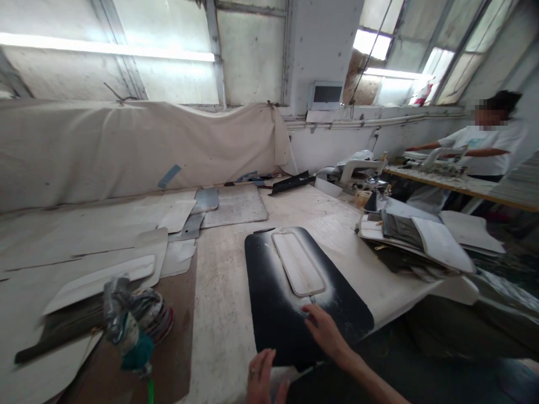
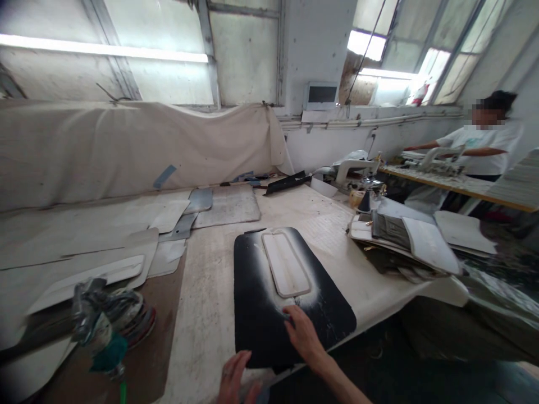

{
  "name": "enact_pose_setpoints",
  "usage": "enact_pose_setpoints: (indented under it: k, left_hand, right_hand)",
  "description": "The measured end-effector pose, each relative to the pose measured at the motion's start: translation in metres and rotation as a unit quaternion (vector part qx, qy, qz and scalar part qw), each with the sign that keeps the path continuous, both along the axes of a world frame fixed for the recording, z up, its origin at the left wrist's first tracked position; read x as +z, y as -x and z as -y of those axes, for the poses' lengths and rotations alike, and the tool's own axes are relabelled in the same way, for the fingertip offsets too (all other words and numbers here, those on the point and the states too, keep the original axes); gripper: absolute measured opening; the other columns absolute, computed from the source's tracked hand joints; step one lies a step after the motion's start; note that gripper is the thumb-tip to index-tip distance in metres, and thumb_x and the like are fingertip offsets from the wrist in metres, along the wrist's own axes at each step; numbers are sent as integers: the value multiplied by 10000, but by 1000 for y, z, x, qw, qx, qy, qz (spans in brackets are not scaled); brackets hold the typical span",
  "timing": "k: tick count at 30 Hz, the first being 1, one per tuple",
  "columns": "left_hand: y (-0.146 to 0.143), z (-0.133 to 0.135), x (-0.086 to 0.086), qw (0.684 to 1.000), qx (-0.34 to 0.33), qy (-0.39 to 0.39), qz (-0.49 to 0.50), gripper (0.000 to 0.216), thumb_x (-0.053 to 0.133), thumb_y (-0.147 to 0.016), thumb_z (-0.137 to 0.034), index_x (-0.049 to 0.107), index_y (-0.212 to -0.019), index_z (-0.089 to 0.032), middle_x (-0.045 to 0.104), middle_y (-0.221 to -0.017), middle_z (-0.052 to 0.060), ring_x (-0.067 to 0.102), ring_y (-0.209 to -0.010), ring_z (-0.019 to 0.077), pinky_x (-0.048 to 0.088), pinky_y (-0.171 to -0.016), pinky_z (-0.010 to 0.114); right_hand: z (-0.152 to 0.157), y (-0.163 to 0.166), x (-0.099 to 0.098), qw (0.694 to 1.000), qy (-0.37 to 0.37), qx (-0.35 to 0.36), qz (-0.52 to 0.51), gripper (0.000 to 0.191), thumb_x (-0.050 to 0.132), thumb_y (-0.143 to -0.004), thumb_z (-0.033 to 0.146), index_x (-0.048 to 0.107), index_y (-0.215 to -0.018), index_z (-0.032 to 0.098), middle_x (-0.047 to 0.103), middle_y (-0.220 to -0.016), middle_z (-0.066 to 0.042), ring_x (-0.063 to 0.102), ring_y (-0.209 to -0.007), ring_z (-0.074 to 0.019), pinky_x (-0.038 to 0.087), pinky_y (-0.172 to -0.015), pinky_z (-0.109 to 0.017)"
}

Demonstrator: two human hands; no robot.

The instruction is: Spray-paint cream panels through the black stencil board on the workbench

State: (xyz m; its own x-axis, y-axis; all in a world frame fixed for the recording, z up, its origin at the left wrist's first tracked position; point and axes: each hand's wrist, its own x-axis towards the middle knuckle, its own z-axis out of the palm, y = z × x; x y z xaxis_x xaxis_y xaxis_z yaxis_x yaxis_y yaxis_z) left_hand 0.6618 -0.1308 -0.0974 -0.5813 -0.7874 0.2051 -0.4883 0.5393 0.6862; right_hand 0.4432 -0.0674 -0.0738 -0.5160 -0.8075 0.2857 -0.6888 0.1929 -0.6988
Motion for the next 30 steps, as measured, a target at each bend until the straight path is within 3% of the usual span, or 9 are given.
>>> enact_pose_setpoints:
  k: [2,5,8,15,19,22,26,30]
  left_hand:
    - [49,-8,-8,991,-108,-7,77,687,609,-660,-470,448,-1275,-210,453,-1346,75,374,-1252,282,341,-1042,395]
    - [96,-13,-16,975,-147,-11,166,910,623,-613,-533,258,-1371,-184,275,-1453,80,215,-1325,325,208,-1087,473]
    - [110,-13,-11,966,-158,6,207,814,610,-638,-493,325,-1344,-204,353,-1410,87,239,-1301,336,199,-1064,507]
    - [112,-9,34,955,-214,29,202,411,464,-778,-362,515,-1176,-269,502,-1230,45,379,-1145,227,347,-965,380]
    - [124,-12,33,962,-174,49,206,444,507,-710,-228,533,-1152,-273,520,-1209,50,424,-1107,234,382,-918,394]
    - [131,-2,21,988,-107,16,113,281,425,-785,-258,632,-974,-253,623,-1032,49,526,-990,215,419,-882,397]
    - [137,31,14,999,6,-36,-11,310,402,-810,-385,651,-881,-215,671,-869,73,608,-834,217,474,-820,399]
    - [151,66,24,997,36,-52,-51,311,405,-814,-409,644,-858,-215,679,-803,55,623,-758,187,496,-762,338]
  right_hand:
    - [-35,50,-21,998,-25,-39,-40,289,419,-707,121,608,-924,143,618,-953,-130,581,-902,-249,458,-833,-414]
    - [-72,100,-46,992,-54,-61,-98,354,444,-685,149,613,-990,85,570,-1092,-212,518,-1030,-333,416,-876,-506]
    - [-90,125,-63,987,-70,-37,-140,411,482,-671,165,602,-1054,71,557,-1139,-214,509,-1044,-348,428,-872,-504]
    - [-99,153,-76,982,-53,12,-179,483,472,-732,200,494,-1197,71,602,-1108,-177,550,-1031,-290,405,-943,-453]
    - [-103,163,-79,983,-43,4,-181,520,409,-749,148,409,-1266,91,592,-1140,-156,563,-1027,-259,431,-927,-425]
    - [-102,166,-82,985,-51,-8,-166,516,391,-742,121,435,-1256,102,586,-1163,-141,547,-1062,-259,417,-953,-432]
    - [-94,170,-84,987,-94,-38,-128,517,315,-746,55,508,-1221,129,638,-1073,-114,577,-1014,-231,456,-916,-385]
    - [-86,170,-83,982,-129,-49,-126,607,244,-686,-23,542,-1201,99,663,-1016,-123,599,-968,-225,482,-875,-361]
